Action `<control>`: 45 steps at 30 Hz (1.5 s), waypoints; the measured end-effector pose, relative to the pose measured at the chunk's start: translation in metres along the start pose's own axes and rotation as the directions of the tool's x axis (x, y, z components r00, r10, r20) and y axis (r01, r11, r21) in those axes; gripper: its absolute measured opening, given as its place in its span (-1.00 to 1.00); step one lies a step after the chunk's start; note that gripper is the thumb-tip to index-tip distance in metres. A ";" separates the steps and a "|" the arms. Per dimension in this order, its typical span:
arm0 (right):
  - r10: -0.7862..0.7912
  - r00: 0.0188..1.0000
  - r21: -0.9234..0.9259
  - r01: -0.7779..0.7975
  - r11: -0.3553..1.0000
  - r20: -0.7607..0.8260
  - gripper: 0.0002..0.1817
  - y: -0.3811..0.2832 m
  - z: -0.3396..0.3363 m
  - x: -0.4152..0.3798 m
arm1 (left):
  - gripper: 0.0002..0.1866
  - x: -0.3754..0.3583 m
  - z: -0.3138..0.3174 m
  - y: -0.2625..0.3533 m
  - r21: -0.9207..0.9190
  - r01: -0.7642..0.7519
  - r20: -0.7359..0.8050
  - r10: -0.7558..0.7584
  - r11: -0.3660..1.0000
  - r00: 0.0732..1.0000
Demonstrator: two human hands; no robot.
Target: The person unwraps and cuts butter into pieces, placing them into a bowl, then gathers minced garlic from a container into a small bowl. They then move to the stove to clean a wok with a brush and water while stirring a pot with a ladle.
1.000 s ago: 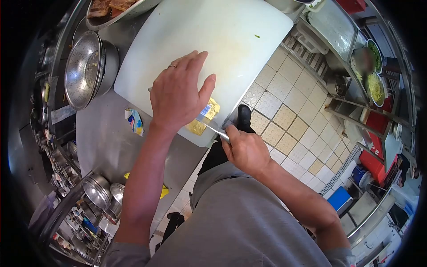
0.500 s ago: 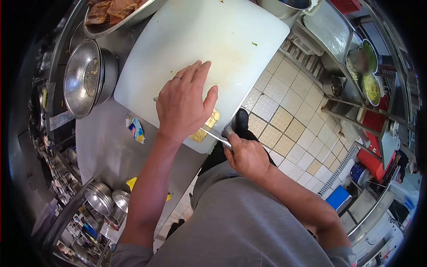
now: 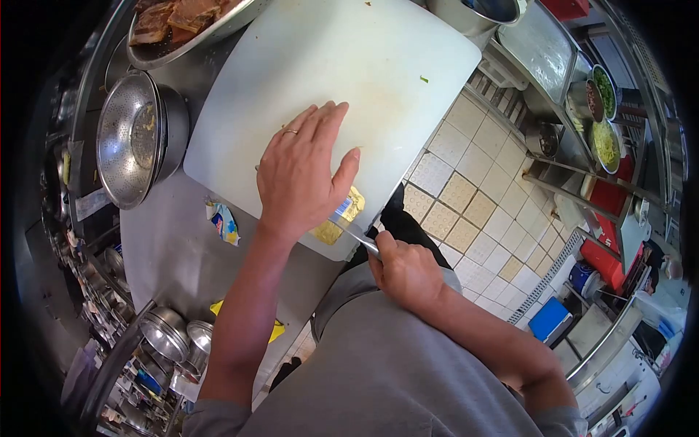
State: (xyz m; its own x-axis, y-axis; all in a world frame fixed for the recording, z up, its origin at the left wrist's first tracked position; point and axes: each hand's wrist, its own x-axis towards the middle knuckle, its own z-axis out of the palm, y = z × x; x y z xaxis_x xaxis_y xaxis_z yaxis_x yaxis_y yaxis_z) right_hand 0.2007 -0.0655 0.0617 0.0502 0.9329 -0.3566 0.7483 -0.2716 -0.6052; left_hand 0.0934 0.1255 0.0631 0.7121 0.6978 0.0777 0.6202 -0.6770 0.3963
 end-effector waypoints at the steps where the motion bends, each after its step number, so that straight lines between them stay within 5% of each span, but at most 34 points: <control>1: 0.004 1.000 -0.002 -0.004 1.000 -0.001 -0.78 -0.001 0.001 0.000 | -0.45 0.001 0.000 -0.001 -0.004 -0.002 0.000 0.002 1.000 1.000; 13: 0.067 0.996 -0.013 -0.066 0.998 0.055 -0.75 -0.005 0.007 0.000 | -0.42 0.005 0.002 -0.004 0.008 0.010 0.020 -0.010 1.000 1.000; 19: 0.028 0.998 0.043 -0.025 0.999 -0.055 -0.75 -0.003 0.020 0.002 | -0.42 0.004 0.003 0.000 0.065 -0.055 -0.010 0.056 0.996 0.998; 21: 0.125 0.990 -0.003 -0.125 0.992 0.066 -0.75 -0.013 0.006 0.003 | -0.42 0.006 0.008 -0.010 -0.027 0.005 0.004 -0.005 1.000 1.000; 32: 0.189 0.976 -0.002 -0.190 0.982 0.111 -0.76 -0.010 0.009 0.011 | -0.44 0.012 0.017 -0.015 -0.071 -0.048 0.006 0.049 0.996 0.999; 34: 0.135 0.990 0.049 -0.133 0.990 -0.040 -0.75 -0.007 0.014 0.010 | -0.44 0.016 0.018 -0.016 -0.068 -0.049 0.005 0.049 0.996 0.999; 37: 0.132 0.991 0.054 -0.131 0.990 -0.031 -0.74 -0.009 0.016 0.008 | -0.44 0.009 0.015 -0.019 -0.067 -0.062 -0.019 0.061 0.996 0.998; 39: 0.083 0.995 0.054 -0.079 0.995 -0.062 -0.75 -0.009 0.025 0.001 | -0.43 -0.001 0.013 -0.024 -0.165 -0.217 -0.338 0.151 0.962 0.929; 40: 0.044 0.994 0.050 -0.039 0.998 -0.105 -0.75 -0.008 0.027 0.000 | -0.43 -0.010 0.009 -0.025 -0.154 -0.211 -0.340 0.148 0.965 0.929; 42: 0.040 0.996 0.075 -0.035 0.997 -0.074 -0.75 -0.007 0.025 0.001 | -0.39 -0.051 -0.001 -0.021 -0.230 -0.085 -0.570 -0.064 0.969 0.819; 45: 0.027 1.000 0.176 -0.025 0.984 -0.006 -0.74 -0.009 0.012 0.006 | -0.33 -0.124 0.020 -0.014 -0.385 0.046 -0.561 -0.273 0.922 0.782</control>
State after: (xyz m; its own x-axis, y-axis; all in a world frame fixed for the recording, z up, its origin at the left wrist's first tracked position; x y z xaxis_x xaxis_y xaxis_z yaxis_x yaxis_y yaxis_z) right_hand 0.1868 -0.0607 0.0564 0.0746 0.9267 -0.3683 0.6190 -0.3326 -0.7114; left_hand 0.0029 0.0434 0.0301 0.2026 0.8616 0.4654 0.4777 -0.5018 0.7211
